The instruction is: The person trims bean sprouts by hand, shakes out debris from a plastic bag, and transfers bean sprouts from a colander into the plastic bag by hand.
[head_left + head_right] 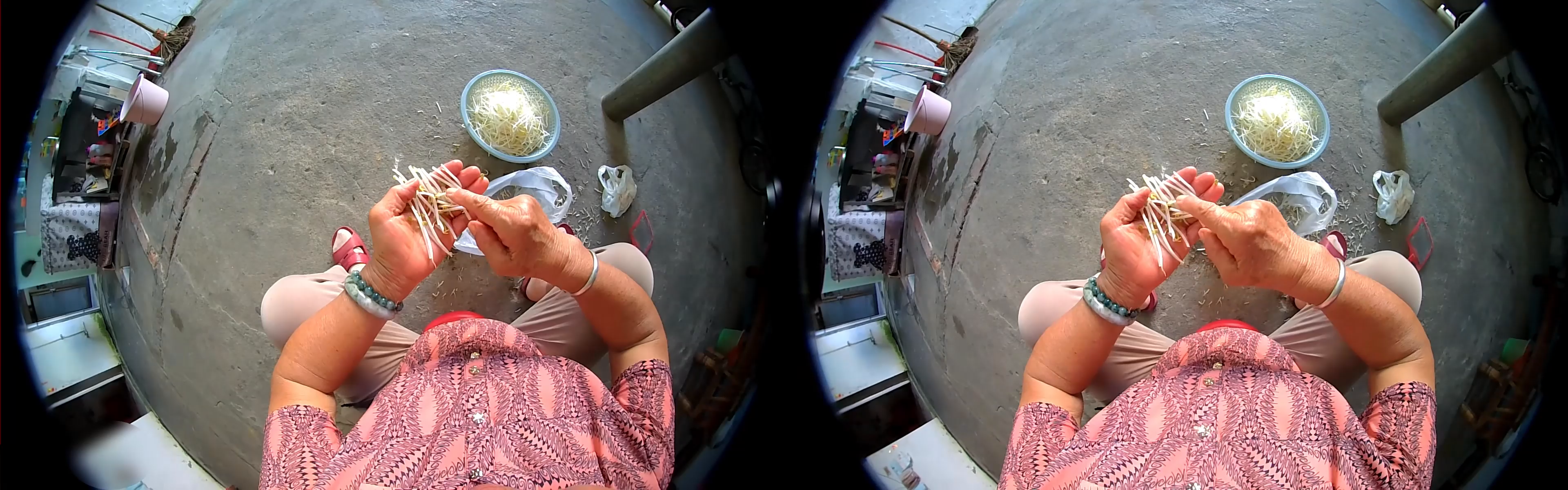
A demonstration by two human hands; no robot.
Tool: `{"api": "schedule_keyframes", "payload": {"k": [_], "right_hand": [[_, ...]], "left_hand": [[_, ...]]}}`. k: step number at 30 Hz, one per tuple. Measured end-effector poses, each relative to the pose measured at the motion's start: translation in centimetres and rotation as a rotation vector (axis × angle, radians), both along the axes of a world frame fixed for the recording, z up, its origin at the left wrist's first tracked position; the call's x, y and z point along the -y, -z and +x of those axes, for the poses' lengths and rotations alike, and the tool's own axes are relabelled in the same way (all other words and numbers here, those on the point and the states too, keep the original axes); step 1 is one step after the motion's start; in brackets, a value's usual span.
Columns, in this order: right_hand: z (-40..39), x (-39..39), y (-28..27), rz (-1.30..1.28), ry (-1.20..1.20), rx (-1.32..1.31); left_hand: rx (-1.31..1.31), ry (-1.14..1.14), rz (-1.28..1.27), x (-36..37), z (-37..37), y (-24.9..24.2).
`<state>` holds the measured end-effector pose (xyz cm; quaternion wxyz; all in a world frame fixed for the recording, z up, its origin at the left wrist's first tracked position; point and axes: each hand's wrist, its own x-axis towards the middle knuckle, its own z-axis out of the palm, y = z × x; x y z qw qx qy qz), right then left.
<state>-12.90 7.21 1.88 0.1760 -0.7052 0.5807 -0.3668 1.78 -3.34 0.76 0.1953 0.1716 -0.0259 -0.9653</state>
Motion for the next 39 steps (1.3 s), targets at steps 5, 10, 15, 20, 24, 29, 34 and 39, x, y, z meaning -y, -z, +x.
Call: {"api": "schedule_keyframes", "payload": {"k": [5,10,15,20,24,29,34,39], "right_hand": [[0.2,0.1,0.3,-0.068,-0.01,0.056],[1.2,0.4,1.4,-0.203,0.02,0.065],[1.5,0.7,0.1,-0.122,-0.013,-0.042],[1.9,1.0,0.2,-0.071,-0.007,-0.108],[2.1,1.1,0.9,-0.022,-0.027,-0.153],[2.0,1.3,0.7,-0.063,0.014,-0.029],[1.0,1.4,-0.9,0.071,0.075,0.515],[-0.4,0.6,-2.5,0.404,-0.226,0.572]], "left_hand": [[-0.034,0.0,0.029,0.0,0.1,-0.1],[-0.039,0.029,-0.01,-0.2,0.0,0.0],[-0.036,0.057,-0.006,-0.5,-0.3,0.2],[0.003,0.066,-0.031,-0.7,-0.5,0.2],[0.013,0.076,-0.057,-0.9,-0.6,0.4],[0.014,0.061,-0.009,-0.9,-0.7,0.4],[0.018,0.033,0.017,-0.4,-0.3,0.8],[-0.009,-0.046,-0.01,0.6,0.0,0.9]]}}
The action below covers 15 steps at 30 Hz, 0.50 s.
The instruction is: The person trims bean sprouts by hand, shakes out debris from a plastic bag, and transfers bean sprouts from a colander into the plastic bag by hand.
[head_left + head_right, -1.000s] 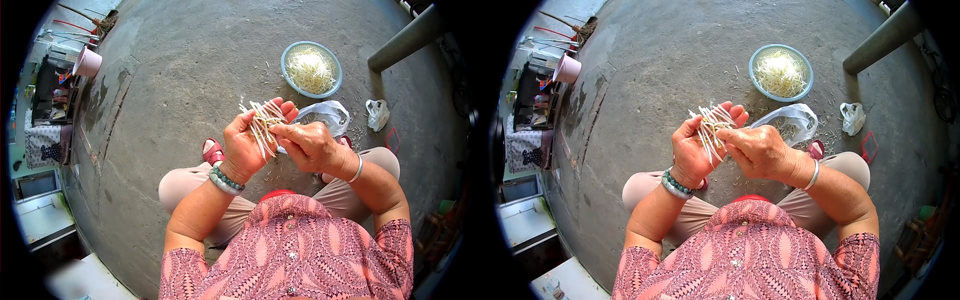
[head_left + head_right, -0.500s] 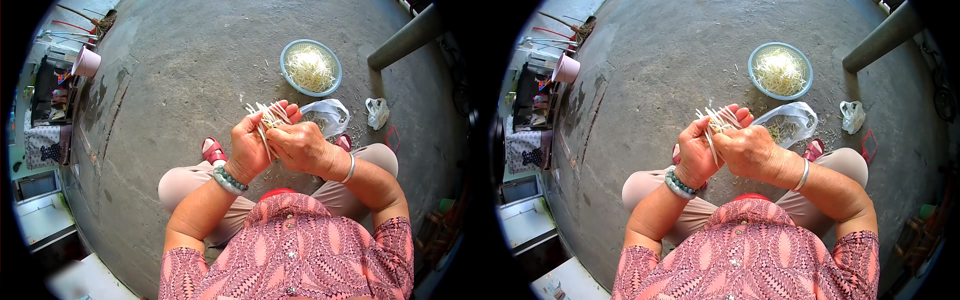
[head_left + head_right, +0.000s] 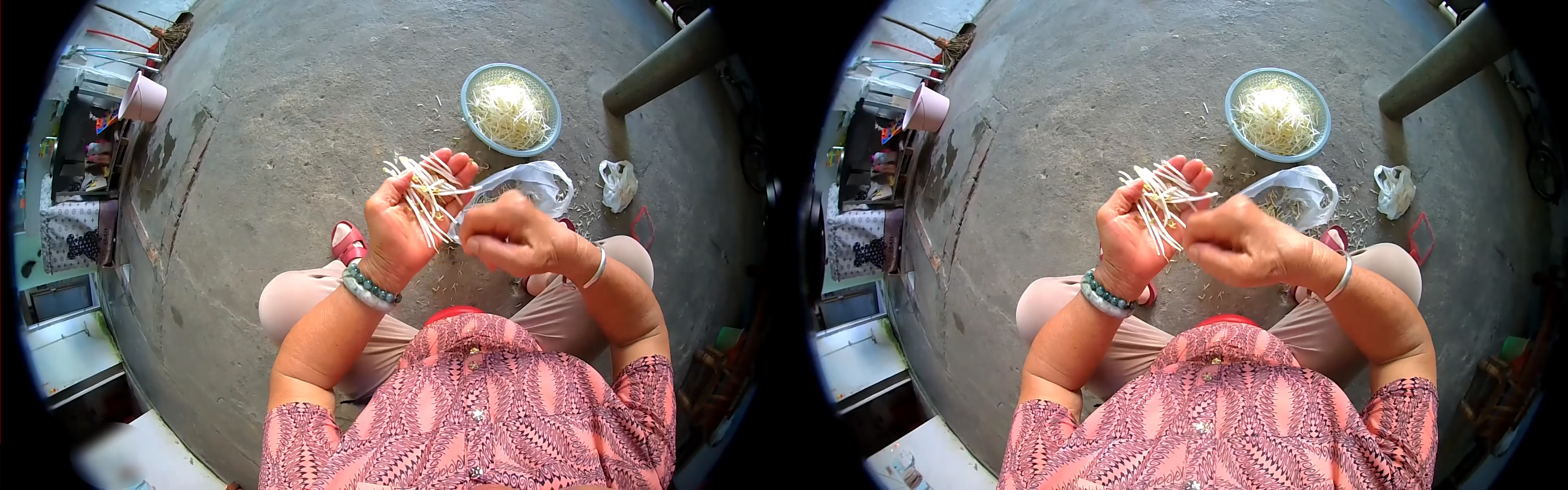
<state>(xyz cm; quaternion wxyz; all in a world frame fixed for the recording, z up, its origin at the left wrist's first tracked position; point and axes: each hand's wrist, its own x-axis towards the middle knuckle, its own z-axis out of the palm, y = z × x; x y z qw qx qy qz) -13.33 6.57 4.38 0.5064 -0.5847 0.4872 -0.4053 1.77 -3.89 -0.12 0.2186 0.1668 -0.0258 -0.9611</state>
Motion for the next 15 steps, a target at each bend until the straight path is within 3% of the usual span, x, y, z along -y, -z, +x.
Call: {"api": "schedule_keyframes", "payload": {"k": [1,4,5,9,15], "right_hand": [[-0.1,-0.1,0.3,0.074,-0.089,-0.075],[0.8,-0.3,1.9,-0.001,0.069,-0.277],[1.2,-0.3,2.5,-0.137,0.136,-0.236],[2.7,-0.2,3.2,-0.195,0.312,-0.264],[2.6,0.0,3.9,-0.266,0.35,-0.389]], "left_hand": [[0.017,-0.02,0.004,0.2,0.0,-0.2],[0.045,-0.043,-0.031,0.3,-0.1,-0.3],[0.024,-0.034,-0.044,0.2,-0.2,-0.1],[0.1,-0.015,-0.116,-0.6,-0.6,0.0],[0.106,-0.015,-0.114,-0.8,-0.9,0.3]]}}
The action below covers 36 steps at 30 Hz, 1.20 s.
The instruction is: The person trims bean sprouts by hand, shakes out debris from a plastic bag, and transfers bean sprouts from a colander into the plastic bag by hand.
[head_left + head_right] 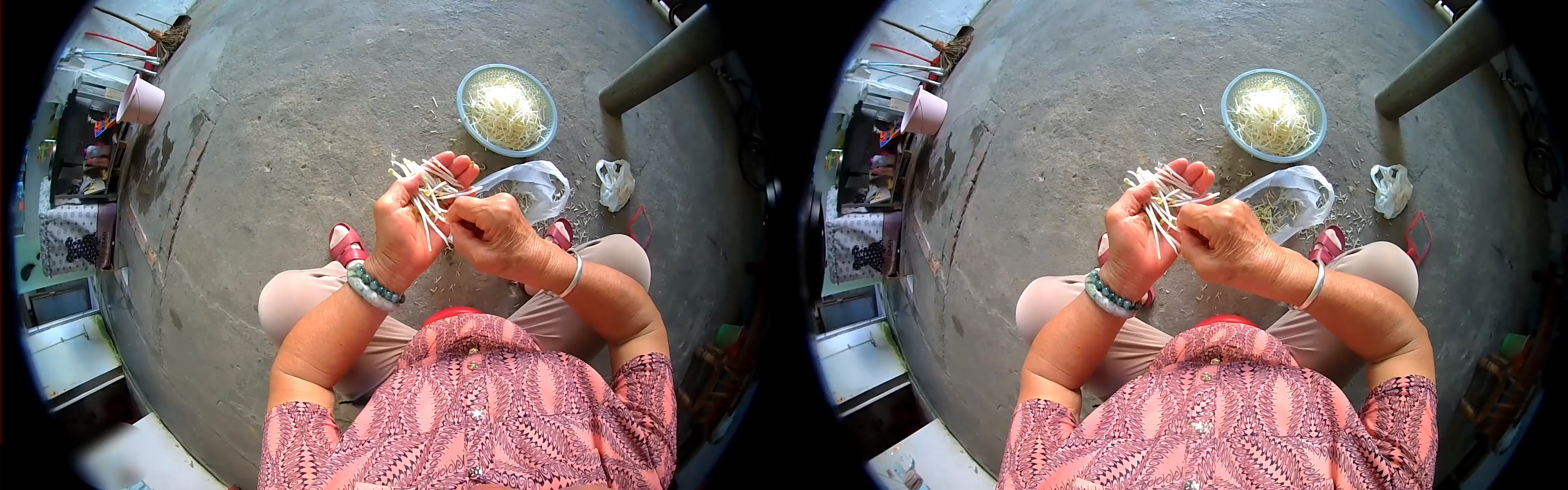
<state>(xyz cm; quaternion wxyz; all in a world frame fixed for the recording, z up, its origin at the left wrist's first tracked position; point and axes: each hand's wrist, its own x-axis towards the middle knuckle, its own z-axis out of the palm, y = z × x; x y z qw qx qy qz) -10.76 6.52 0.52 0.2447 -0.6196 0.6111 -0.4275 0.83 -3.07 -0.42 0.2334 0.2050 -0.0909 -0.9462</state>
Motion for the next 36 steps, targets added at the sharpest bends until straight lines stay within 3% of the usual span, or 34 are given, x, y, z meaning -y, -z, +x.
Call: {"api": "schedule_keyframes", "payload": {"k": [12,21,36], "right_hand": [[-0.2,-0.1,-1.1,-0.029,0.079,0.134],[-0.2,-0.2,-1.8,0.167,-0.012,0.3],[0.3,0.1,-1.3,0.057,0.084,0.195]], "left_hand": [[0.013,-0.013,0.064,0.0,0.0,-0.1],[0.0,-0.032,0.03,0.4,0.2,0.0],[-0.065,-0.045,0.097,0.4,0.2,0.2]]}}
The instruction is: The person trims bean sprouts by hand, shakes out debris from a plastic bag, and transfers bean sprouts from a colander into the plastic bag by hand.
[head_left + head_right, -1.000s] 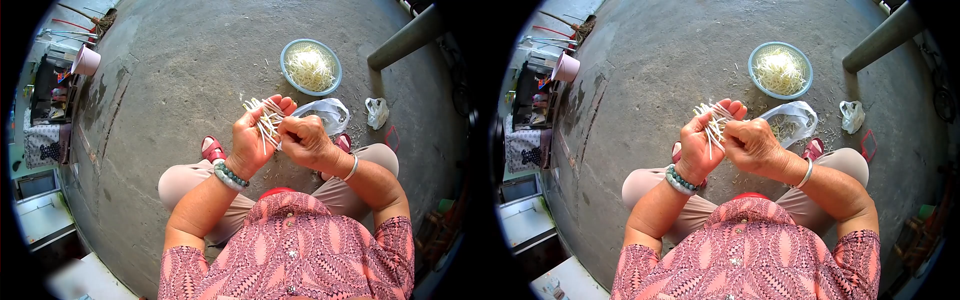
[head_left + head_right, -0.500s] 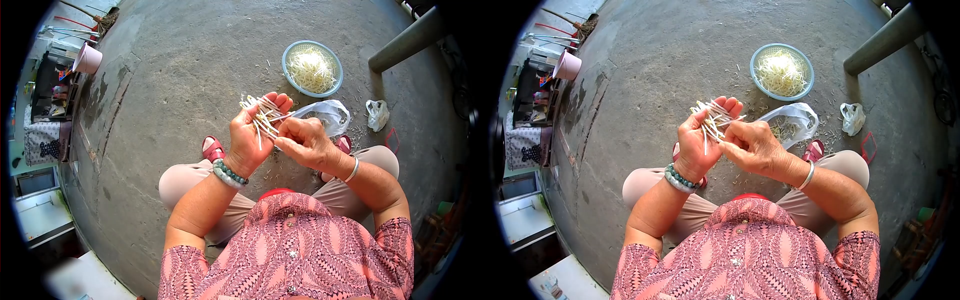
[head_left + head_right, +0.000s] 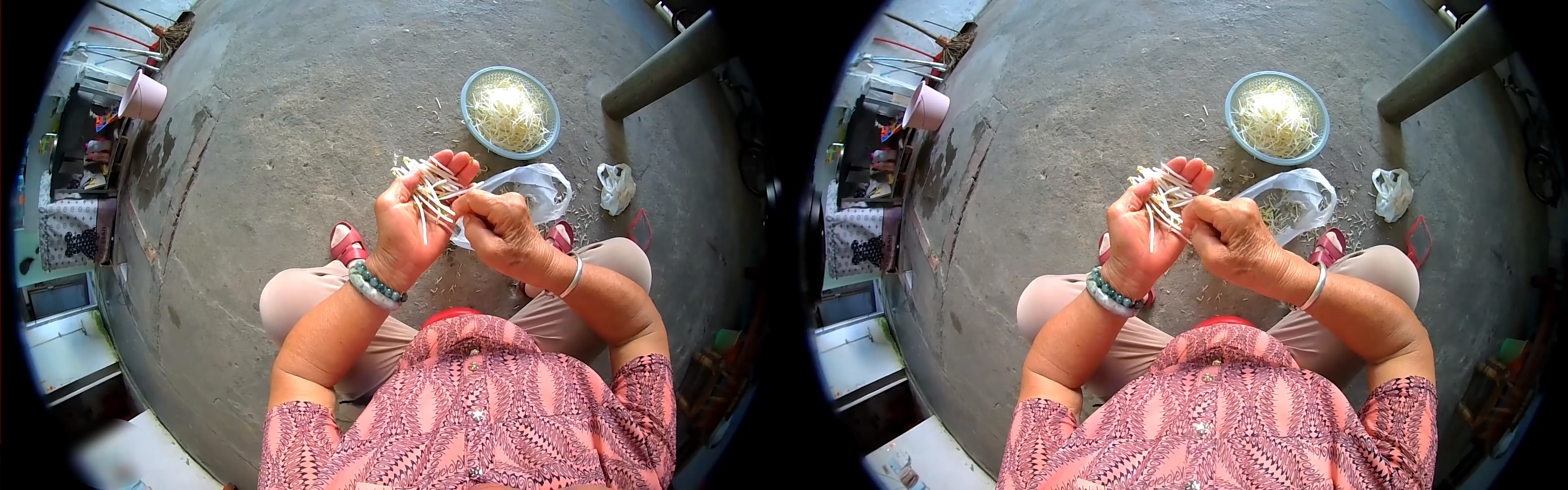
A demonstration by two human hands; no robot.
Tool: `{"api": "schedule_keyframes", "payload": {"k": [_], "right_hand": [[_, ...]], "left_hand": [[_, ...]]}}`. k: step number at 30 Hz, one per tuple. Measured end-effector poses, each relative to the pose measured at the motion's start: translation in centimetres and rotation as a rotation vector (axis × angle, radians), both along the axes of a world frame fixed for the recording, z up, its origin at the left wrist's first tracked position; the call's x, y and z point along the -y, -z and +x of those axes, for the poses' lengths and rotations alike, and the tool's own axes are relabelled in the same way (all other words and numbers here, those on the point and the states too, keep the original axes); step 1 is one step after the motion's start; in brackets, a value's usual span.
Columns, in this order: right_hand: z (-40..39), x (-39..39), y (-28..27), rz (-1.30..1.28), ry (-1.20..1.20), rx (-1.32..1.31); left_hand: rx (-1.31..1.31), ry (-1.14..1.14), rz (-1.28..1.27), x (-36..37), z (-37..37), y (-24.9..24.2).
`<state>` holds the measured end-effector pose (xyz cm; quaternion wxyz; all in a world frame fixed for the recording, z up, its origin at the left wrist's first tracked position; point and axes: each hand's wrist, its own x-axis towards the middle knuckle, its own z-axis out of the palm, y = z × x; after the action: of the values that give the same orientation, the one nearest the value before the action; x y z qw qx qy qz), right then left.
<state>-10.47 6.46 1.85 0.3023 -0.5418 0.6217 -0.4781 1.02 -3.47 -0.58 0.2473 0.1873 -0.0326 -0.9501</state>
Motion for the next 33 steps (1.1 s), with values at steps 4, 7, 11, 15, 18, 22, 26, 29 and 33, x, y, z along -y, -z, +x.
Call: {"api": "schedule_keyframes", "payload": {"k": [4,7,11,15,18,22,26,29,33], "right_hand": [[0.4,0.1,1.2,-0.072,0.036,-0.064],[0.5,0.1,0.9,0.047,0.05,-0.03],[0.7,0.3,1.3,0.021,0.06,-0.082],[0.7,0.5,1.3,0.066,0.088,-0.025],[0.3,0.5,1.3,0.118,0.091,0.056],[0.0,0.7,1.5,0.118,0.097,0.163],[-0.2,0.7,1.3,0.112,0.101,0.165],[-0.4,0.5,1.1,0.134,0.075,0.152],[-0.7,0.5,0.8,0.142,0.03,0.164]], "left_hand": [[-0.008,-0.03,-0.013,-0.1,-0.1,0.0],[0.022,-0.047,-0.038,-0.3,-0.3,-0.5],[0.052,-0.046,-0.051,-0.7,-0.5,-0.7],[0.027,-0.045,-0.069,-0.8,-0.6,-0.1],[0.034,-0.048,-0.081,-0.7,-0.6,0.1],[0.007,-0.046,-0.057,-0.7,-0.6,0.0],[-0.011,-0.039,-0.051,-0.7,-0.5,0.3],[-0.002,-0.03,-0.052,-0.8,-0.5,0.2],[-0.017,-0.008,-0.016,-0.8,-0.4,0.6]]}}
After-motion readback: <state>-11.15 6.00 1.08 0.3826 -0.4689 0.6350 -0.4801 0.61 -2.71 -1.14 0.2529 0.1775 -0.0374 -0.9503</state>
